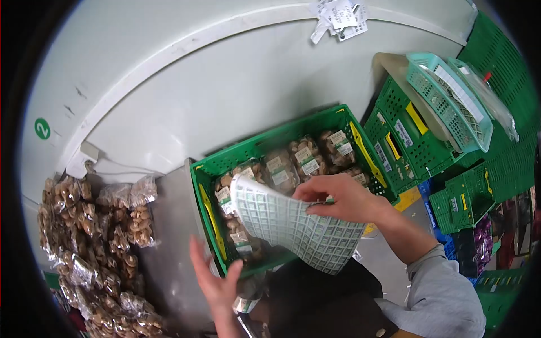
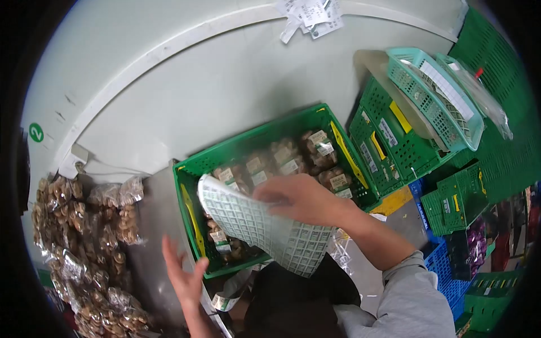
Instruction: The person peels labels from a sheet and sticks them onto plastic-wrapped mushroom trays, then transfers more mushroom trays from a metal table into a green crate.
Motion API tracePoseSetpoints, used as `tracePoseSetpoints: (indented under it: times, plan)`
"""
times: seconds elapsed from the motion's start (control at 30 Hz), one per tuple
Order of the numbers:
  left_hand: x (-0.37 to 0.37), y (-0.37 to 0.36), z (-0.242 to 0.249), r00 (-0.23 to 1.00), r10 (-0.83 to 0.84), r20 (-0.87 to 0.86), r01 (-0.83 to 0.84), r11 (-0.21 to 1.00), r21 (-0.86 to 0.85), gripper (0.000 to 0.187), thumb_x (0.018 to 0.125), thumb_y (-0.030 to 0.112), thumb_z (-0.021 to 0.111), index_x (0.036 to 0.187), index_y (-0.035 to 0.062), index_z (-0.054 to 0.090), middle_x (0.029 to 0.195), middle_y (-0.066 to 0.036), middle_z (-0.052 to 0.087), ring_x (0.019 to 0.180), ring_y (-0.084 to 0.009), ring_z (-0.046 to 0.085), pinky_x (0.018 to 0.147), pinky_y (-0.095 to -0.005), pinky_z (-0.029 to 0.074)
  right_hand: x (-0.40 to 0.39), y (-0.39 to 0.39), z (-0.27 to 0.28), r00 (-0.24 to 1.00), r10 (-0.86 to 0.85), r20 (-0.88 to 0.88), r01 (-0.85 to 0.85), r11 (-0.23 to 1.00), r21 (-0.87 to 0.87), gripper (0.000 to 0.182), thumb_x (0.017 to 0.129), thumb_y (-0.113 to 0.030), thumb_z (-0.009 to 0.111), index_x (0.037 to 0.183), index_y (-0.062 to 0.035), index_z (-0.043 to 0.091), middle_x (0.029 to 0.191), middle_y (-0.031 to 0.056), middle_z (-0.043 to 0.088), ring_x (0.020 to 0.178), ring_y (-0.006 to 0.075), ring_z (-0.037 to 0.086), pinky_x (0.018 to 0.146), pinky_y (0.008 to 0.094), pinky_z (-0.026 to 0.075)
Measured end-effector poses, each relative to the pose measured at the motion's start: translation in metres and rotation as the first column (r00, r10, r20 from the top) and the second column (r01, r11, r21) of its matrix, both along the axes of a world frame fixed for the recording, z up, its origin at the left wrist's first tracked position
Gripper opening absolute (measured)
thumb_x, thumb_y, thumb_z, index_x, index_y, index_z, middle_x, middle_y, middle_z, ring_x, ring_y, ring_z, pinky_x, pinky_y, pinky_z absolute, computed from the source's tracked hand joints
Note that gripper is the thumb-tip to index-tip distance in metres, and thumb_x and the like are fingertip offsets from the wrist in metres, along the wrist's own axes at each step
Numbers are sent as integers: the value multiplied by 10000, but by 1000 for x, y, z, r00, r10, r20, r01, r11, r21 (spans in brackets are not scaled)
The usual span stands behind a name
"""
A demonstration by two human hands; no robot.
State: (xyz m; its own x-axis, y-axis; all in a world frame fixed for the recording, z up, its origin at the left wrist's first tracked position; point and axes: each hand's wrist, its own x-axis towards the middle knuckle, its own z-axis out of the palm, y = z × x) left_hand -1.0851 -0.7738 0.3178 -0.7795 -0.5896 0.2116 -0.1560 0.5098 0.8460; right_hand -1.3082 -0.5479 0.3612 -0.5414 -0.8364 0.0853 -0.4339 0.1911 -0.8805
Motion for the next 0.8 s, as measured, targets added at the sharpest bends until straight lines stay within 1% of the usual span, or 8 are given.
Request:
tracePoseSetpoints:
  times: [0.07, 0.13, 0.23, 0.3, 0.37, 0.53, 0.7, 0.8]
  plan:
    - [-42, -6, 13, 978, -29, -207, 43, 997, 67, 985, 630, 179, 822, 1403, -1, 239, 1346, -185, 417, 1203, -292, 463, 911, -372, 448, 3, -9, 9, 995, 96, -13, -96, 995, -17, 318, 782, -33, 656, 1091, -70, 596, 966, 35, 640, 836, 157, 624, 718, 285, 516]
    - [-68, -8, 18, 830, -96, -549, 305, 903, 304, 828, 637, 122, 813, 1333, -1, 380, 1244, -161, 520, 1096, -245, 540, 885, -343, 458, 4, -17, 18, 951, 308, 31, -308, 951, -15, 311, 792, -66, 664, 1095, -71, 592, 979, 48, 637, 849, 172, 630, 710, 283, 520]
    - [-56, -27, 9, 897, -251, -364, 407, 788, 461, 604, 651, 51, 790, 1191, -1, 526, 1086, -124, 620, 972, -190, 591, 866, -318, 464, -3, -23, 11, 954, 300, 14, -299, 953, -53, 298, 795, -101, 674, 1080, -71, 593, 963, 61, 630, 819, 172, 627, 710, 285, 515]
    - [-57, -18, 9, 932, -176, -316, 326, 789, 521, 517, 654, 14, 775, 1125, -2, 563, 1025, -103, 640, 935, -168, 597, 858, -305, 466, -7, -21, 4, 965, 261, 25, -257, 961, -100, 293, 792, -118, 683, 1068, -68, 596, 954, 64, 628, 796, 167, 622, 703, 289, 511]
    - [-58, -13, -2, 954, -94, -284, 247, 782, 572, 417, 673, -60, 735, 1062, -6, 595, 986, -85, 652, 905, -142, 601, 828, -273, 475, -11, -10, 1, 988, 149, 43, -155, 961, 230, 276, 769, -183, 654, 1027, -95, 615, 924, 81, 640, 830, 230, 624, 746, 337, 486]
    - [-57, 6, -20, 964, -80, -255, 241, 668, 704, 378, 701, -86, 705, 1052, -2, 593, 974, -77, 650, 876, -121, 606, 770, -238, 487, -13, 3, -26, 993, 78, 84, -99, 955, 280, 259, 780, -252, 641, 975, -83, 615, 841, 113, 632, 772, 276, 614, 710, 363, 469]
    - [-49, 7, -36, 995, 3, -104, 63, 780, 623, 233, 721, -48, 713, 933, -2, 630, 815, -34, 643, 743, -93, 590, 688, -220, 474, -9, 5, -33, 994, 89, 57, -101, 963, 251, 266, 775, -251, 649, 977, -84, 603, 813, 112, 623, 750, 280, 611, 701, 370, 465]
    - [-48, 8, -36, 992, 61, -111, 10, 835, 550, 123, 741, -20, 709, 841, -8, 639, 792, -32, 635, 713, -82, 565, 657, -210, 446, -5, 4, -24, 993, 83, 79, -105, 939, 326, 318, 763, -156, 720, 1036, -60, 589, 868, 63, 620, 763, 170, 610, 693, 286, 499]
